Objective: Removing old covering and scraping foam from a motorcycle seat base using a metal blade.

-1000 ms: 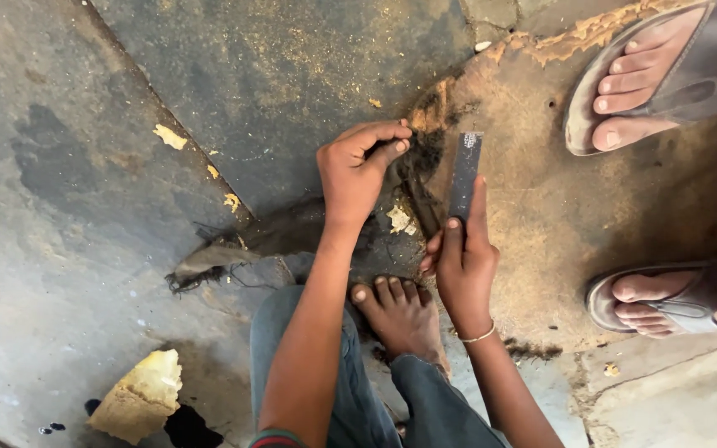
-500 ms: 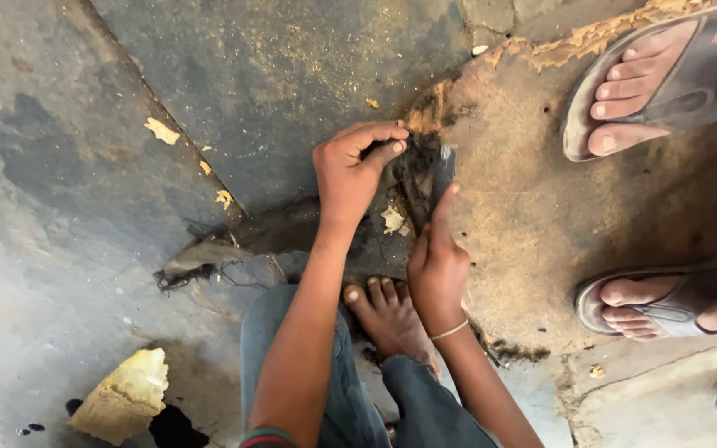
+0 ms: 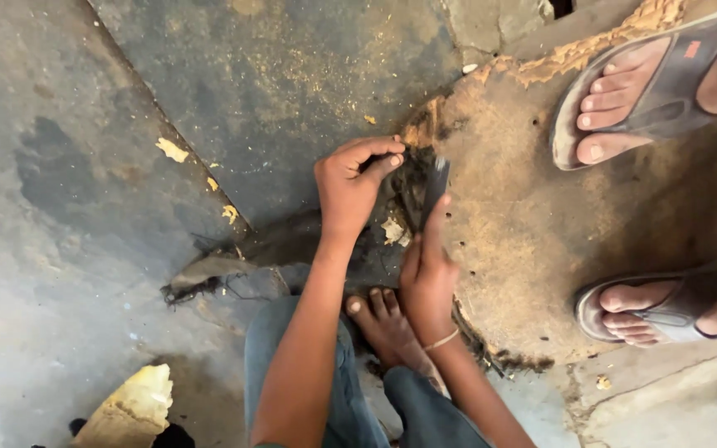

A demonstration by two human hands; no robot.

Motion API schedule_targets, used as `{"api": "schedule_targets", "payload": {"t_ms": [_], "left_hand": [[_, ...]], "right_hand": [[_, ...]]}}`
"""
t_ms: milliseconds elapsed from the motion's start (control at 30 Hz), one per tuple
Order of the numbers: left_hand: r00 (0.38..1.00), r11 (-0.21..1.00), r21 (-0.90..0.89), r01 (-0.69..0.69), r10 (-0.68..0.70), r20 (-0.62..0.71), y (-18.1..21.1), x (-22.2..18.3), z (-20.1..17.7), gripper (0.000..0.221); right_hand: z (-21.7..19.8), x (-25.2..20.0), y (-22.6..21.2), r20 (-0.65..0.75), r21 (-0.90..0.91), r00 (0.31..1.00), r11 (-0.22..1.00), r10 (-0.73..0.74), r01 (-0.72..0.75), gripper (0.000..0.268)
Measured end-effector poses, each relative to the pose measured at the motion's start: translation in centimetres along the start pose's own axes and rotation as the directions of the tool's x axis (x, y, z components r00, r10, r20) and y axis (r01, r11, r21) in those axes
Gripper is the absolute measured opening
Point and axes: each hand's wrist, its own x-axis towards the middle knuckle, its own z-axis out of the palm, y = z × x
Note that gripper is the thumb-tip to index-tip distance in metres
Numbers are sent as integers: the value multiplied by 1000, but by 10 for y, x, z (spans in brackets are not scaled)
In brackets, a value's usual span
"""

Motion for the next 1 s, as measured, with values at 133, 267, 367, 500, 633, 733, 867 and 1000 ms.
{"api": "schedule_targets", "payload": {"t_ms": [133, 267, 367, 500, 633, 733, 867, 1000], "left_hand": [[1000, 1000, -12, 3, -3, -9, 5, -7, -1, 20], [1000, 1000, -2, 14, -14, 16, 7, -2, 3, 21], [1000, 1000, -6, 1, -1, -25, 6, -5, 2, 20], [999, 1000, 0, -30, 30, -24, 4, -8, 2, 20], [1000, 1000, 17, -26, 26, -1, 8, -5, -3, 21], [999, 990, 142, 22, -27, 34, 13, -12, -23, 28], [938, 820, 527, -225, 328, -110, 14, -31, -125, 42], [904, 521, 853, -25, 377, -204, -51, -96, -240, 52]], "right_hand": [[12, -13, 7, -49, 33, 996, 997, -72, 74, 71], [13, -6, 9, -53, 101, 998, 995, -21, 26, 71], [15, -6, 0, -77, 132, 997, 991, 20, -10, 69], [17, -7, -3, -104, 141, 994, 990, 17, -2, 67], [16, -6, -4, -95, 214, 993, 976, 63, -41, 66], [4, -8, -9, -1, 280, 989, 950, 147, -141, 67], [-24, -3, -33, 222, 430, 919, 813, 326, -392, 74], [-82, 10, -30, 354, 277, 853, 828, 383, -487, 76]]}}
